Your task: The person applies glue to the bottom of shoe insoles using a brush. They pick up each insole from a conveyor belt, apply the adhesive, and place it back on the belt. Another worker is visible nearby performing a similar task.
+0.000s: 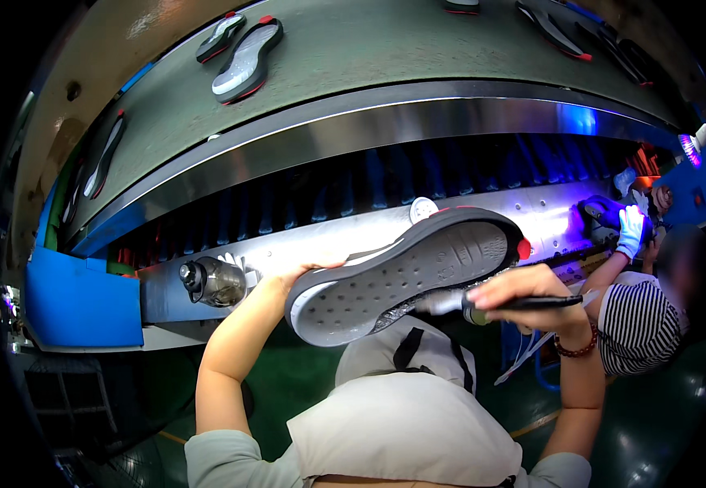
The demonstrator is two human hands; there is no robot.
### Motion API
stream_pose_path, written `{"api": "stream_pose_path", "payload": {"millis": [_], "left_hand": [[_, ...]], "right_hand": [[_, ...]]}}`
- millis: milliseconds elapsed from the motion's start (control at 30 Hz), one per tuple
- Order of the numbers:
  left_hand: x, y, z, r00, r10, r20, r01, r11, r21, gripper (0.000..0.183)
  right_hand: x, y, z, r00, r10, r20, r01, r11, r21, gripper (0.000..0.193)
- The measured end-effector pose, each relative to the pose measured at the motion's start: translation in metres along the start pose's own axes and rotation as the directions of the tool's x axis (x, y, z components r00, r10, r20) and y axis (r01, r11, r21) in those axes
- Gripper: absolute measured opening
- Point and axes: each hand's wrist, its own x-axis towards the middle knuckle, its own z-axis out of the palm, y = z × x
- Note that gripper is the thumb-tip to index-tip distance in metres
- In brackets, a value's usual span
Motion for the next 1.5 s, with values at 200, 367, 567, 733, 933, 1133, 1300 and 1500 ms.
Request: {"api": "stream_pose_path", "payload": {"millis": [200, 367, 567, 733, 933, 1133, 1300, 1500], "left_hand": [[0.003, -0.005, -0.011, 0.999, -0.043, -0.004, 0.043, 0.999, -0.021, 0.047], [0.007, -0.008, -0.016, 0.998, -0.068, -0.004, 0.067, 0.997, -0.046, 0.048], [0.02, -0.022, -0.027, 0.999, -0.001, 0.036, 0.006, 0.989, -0.151, 0.048], [0.068, -0.068, -0.004, 0.979, 0.191, 0.07, -0.14, 0.882, -0.449, 0.049], [0.068, -0.073, 0.003, 0.978, 0.205, 0.042, -0.163, 0.872, -0.461, 0.049], [0.082, -0.076, 0.003, 0.969, 0.233, 0.082, -0.179, 0.892, -0.415, 0.05], [0.076, -0.076, 0.005, 0.976, 0.208, 0.067, -0.167, 0.908, -0.385, 0.055], [0.082, -0.071, 0.008, 0.958, 0.254, 0.135, -0.153, 0.846, -0.51, 0.056]], "right_hand": [[-0.013, 0.009, -0.001, 0.995, 0.031, 0.096, -0.023, 0.997, -0.074, 0.015], [-0.011, 0.005, -0.014, 0.993, 0.114, 0.021, -0.113, 0.993, -0.046, 0.016], [-0.018, 0.007, -0.014, 0.966, 0.259, 0.014, -0.258, 0.965, -0.05, 0.022], [0.02, 0.022, 0.029, 0.98, 0.028, -0.198, 0.0, 0.99, 0.14, 0.018], [-0.01, 0.08, 0.015, 0.683, 0.17, -0.71, -0.192, 0.98, 0.05, 0.009], [0.017, 0.073, 0.089, 0.683, -0.151, -0.715, -0.335, 0.805, -0.489, 0.011], [0.011, 0.063, 0.112, 0.797, -0.075, -0.599, -0.077, 0.972, -0.224, 0.011], [-0.041, 0.072, 0.076, 0.472, 0.337, -0.814, 0.308, 0.802, 0.511, 0.014]]}}
